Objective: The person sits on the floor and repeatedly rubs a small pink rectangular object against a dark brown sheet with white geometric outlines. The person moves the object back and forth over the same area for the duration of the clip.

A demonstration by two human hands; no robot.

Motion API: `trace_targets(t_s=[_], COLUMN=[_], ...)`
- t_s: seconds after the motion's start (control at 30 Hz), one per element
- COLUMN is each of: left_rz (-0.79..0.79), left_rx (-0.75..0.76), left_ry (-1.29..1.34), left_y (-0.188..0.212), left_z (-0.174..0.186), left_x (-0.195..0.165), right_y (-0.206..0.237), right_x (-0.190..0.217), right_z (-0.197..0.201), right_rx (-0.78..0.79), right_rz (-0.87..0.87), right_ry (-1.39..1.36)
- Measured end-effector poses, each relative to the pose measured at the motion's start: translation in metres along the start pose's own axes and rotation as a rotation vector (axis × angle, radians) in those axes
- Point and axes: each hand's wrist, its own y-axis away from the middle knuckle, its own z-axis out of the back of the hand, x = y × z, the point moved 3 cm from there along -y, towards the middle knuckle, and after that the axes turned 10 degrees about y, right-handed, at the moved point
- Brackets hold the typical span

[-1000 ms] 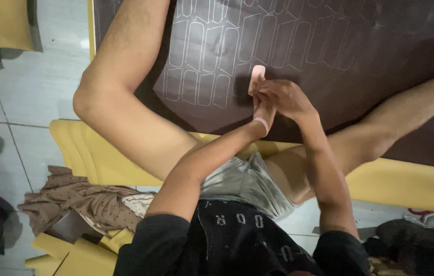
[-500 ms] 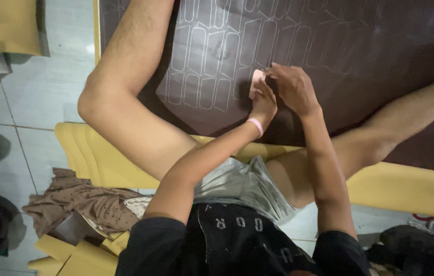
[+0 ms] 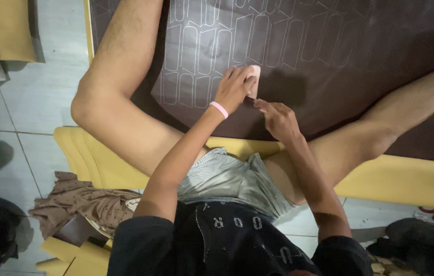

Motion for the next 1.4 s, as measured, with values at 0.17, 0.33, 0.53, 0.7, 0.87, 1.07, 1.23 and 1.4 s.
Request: trace_targets(t_s=[0.17,0.33,0.53,0.7,0.87,1.07,1.23,1.4], left_rz=[-0.049,0.096,0.145,-0.132,0.194,0.167,0.161,0.158], left_rx=[-0.046,-0.013,0.084,0.029,-0.15,-0.107,-0.087,-0.072], left_ry=[0.028,0.253,0.461,0.453,0.422,0.307,0.274,0.271], left_y=[-0.002,-0.005,-0.008,0.008,0.012,0.017,0.017,0.018], left_z=[0.001,-0.011,-0.031,-0.024,-0.005,-0.004,-0.008,-0.008], left_x=[0.008,0.023,-0.005,-0.025,0.011,0.018,0.015,0.016], right_y=[-0.013,0.016,0.033,0.018,0.009,0.008,0.008,0.006], right_x=[0.007,-0.018,-0.074,-0.066,-0.064,-0.071,-0.067,-0.066], right_z=[0.0,0.001,-0.015,-0.024,-0.032,-0.035,-0.036,-0.035], right_rx=[-0.1,-0.229,-0.352,-0.107,-0.01,-0.038,-0.043,-0.023], right_rz=[-0.015,-0.195,-0.643,-0.402,-0.524,-0.499,-0.514,-0.484], right_ry=[0.099,-0.245,-0.379,0.13,0.222,0.244,0.231,0.273])
